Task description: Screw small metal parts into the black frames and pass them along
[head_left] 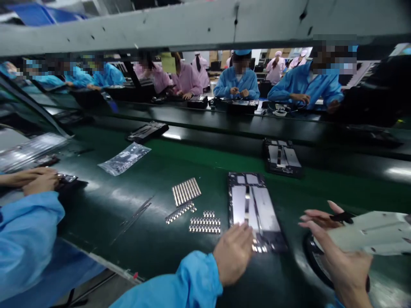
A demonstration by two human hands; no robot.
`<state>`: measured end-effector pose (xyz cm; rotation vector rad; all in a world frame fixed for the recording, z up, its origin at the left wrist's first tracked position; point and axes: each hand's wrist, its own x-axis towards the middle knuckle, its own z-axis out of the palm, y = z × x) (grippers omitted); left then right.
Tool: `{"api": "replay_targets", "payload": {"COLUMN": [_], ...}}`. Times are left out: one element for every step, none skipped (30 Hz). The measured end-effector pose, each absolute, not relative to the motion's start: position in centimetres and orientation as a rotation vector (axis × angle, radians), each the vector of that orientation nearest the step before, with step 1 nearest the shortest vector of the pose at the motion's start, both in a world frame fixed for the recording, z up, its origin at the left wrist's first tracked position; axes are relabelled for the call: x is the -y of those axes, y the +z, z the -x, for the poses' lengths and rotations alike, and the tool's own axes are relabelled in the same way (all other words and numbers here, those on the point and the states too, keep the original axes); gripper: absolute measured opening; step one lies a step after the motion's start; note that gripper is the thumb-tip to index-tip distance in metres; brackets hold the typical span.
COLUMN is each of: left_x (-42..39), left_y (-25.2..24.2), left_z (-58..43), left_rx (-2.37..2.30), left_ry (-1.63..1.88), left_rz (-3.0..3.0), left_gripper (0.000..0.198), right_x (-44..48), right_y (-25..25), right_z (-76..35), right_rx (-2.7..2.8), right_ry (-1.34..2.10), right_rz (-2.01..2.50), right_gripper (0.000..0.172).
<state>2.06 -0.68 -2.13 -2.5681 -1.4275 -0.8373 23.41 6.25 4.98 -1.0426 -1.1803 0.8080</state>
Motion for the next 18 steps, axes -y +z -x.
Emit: {"api": "replay_targets", "payload": {"left_x": [-1.3,-3.4,-5.7,-8.0,-10.3,-12.5,-14.5,-16.3,-17.8,-19.0,-20.1,-20.9,-21.5,-21.9,-22.2,-22.3,-22.3,-22.3], "left_y": [-1.1,-0.1,1.0,2.0,2.9,3.7,4.4,5.0,5.5,5.8,6.1,6.3,6.5,6.5,6.5,6.3,6.1,5.8], "left_z": [-0.7,0.6,1.9,3.0,4.0,5.0,6.0,6.8,7.6,8.3,8.7,8.8,8.6,8.0,7.0,5.6,4.0,2.1], "left_rx": [1.475,1.543,1.632,1.726,1.819,1.857,1.889,1.916,1.935,1.959,1.979,1.989,1.985,1.965,1.928,1.877,1.813,1.744], "left_ry": [-0.768,-0.690,-0.584,-0.473,-0.375,-0.320,-0.276,-0.239,-0.207,-0.169,-0.130,-0.094,-0.063,-0.037,-0.015,0.005,0.025,0.045], "left_rz": [2.584,2.597,2.612,2.601,2.564,2.531,2.490,2.447,2.407,2.367,2.333,2.309,2.299,2.305,2.327,2.363,2.407,2.454], "left_gripper": [0.033,0.033,0.032,0.030,0.029,0.027,0.026,0.024,0.023,0.022,0.022,0.023,0.023,0.022,0.022,0.023,0.025,0.027], "right_x": [-6.3,-6.3,-6.3,-6.2,-6.1,-6.1,-6.0,-5.9,-5.8,-5.8,-5.8,-5.8,-5.9,-6.0,-6.1,-6.2,-6.3,-6.4], "right_y": [4.6,4.2,3.9,3.6,3.3,3.1,2.8,2.4,2.1,1.7,1.3,1.0,0.7,0.4,0.2,0.1,-0.1,-0.3], "right_z": [-23.6,-23.6,-23.5,-23.3,-22.9,-22.5,-22.0,-21.6,-21.2,-20.9,-20.6,-20.4,-20.3,-20.2,-20.2,-20.1,-20.1,-20.1], "right_rx": [1.158,1.147,1.144,1.136,1.131,1.131,1.143,1.170,1.205,1.243,1.276,1.301,1.317,1.324,1.326,1.330,1.333,1.339], "right_ry": [0.868,0.948,1.038,1.119,1.187,1.236,1.269,1.291,1.305,1.312,1.312,1.304,1.289,1.261,1.222,1.178,1.131,1.095], "right_rz": [1.024,1.012,1.004,1.002,1.009,1.022,1.034,1.045,1.055,1.066,1.079,1.096,1.117,1.143,1.168,1.183,1.191,1.191], "right_gripper": [0.074,0.082,0.088,0.092,0.094,0.094,0.093,0.090,0.085,0.081,0.077,0.071,0.065,0.058,0.051,0.046,0.043,0.041]}}
